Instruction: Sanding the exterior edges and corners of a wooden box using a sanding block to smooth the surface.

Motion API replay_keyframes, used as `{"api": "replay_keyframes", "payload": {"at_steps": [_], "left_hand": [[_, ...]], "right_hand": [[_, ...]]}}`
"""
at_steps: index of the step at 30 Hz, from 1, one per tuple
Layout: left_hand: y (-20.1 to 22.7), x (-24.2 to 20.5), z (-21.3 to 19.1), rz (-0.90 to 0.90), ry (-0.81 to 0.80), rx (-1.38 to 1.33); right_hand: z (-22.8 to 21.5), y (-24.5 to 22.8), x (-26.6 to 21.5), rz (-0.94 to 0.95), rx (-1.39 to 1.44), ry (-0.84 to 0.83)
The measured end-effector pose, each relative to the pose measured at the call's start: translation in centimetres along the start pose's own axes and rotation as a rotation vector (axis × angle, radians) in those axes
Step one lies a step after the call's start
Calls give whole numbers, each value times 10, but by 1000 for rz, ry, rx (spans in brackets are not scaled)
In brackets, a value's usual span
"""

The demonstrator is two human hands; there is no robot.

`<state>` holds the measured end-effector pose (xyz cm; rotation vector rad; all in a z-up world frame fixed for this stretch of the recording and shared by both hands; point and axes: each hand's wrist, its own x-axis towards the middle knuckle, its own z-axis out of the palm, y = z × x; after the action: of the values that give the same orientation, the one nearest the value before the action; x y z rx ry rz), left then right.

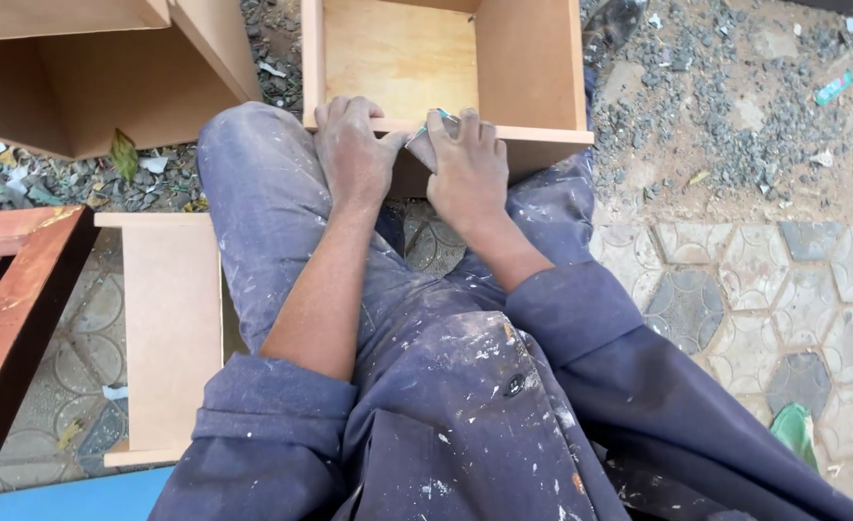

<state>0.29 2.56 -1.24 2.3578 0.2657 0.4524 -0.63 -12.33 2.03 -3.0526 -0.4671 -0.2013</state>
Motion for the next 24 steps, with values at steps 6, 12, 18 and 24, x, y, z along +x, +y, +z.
{"api": "replay_keyframes", "payload": {"at_steps": [6, 12, 18, 24], "left_hand": [[-7, 0, 2, -76, -38, -108], [-7, 1, 3, -92, -33, -102], [-7, 1, -3, -40, -35, -98], [-2, 4, -3, -63, -15, -117]], "right_hand": [[6, 146, -41, 352, -236, -14], [4, 75, -20, 414, 148, 6], [-27, 47, -23, 355, 339, -120], [56, 248, -52, 704, 136, -215]]}}
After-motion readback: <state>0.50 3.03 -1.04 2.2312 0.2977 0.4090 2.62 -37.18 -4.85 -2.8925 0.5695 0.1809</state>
